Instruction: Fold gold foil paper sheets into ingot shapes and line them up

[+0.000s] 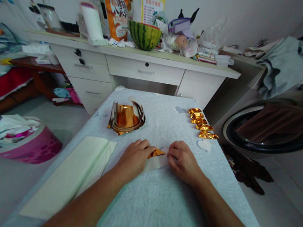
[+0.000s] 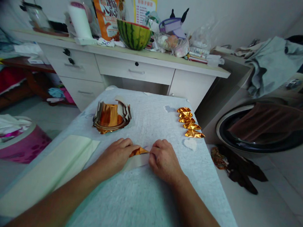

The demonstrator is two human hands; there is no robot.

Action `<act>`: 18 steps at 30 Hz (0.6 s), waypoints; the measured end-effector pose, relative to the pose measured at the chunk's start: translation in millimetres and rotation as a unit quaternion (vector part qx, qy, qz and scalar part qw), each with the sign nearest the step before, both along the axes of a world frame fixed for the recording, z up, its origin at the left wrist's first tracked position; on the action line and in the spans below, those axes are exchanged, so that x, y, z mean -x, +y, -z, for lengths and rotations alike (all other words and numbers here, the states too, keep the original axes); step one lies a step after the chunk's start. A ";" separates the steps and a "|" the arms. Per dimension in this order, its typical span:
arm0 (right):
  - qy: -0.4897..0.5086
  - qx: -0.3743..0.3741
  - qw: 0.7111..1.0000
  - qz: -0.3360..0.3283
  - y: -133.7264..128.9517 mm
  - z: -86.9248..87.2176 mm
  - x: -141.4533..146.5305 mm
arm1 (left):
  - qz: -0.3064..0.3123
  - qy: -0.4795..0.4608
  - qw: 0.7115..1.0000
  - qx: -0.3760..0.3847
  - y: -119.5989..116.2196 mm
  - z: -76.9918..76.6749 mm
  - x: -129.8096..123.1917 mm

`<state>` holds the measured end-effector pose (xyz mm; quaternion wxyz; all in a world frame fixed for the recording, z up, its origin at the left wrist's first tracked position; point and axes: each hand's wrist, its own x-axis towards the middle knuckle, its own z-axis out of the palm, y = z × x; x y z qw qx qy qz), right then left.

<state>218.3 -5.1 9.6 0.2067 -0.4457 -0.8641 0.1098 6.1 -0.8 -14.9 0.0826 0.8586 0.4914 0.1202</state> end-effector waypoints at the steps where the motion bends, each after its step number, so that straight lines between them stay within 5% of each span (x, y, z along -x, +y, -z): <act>1: 0.007 -0.001 1.000 0.015 0.2 1.1 0.9 | -0.001 -0.010 1.000 0.000 -0.2 -0.4 0.0; 6: 0.002 0.006 0.998 0.061 1.1 8.0 7.1 | 0.007 -0.069 0.997 0.017 -2.0 -7.4 -0.3; 18: 0.047 0.040 0.997 0.051 4.8 14.6 10.2 | -0.013 -0.191 0.979 0.077 2.1 -14.4 3.7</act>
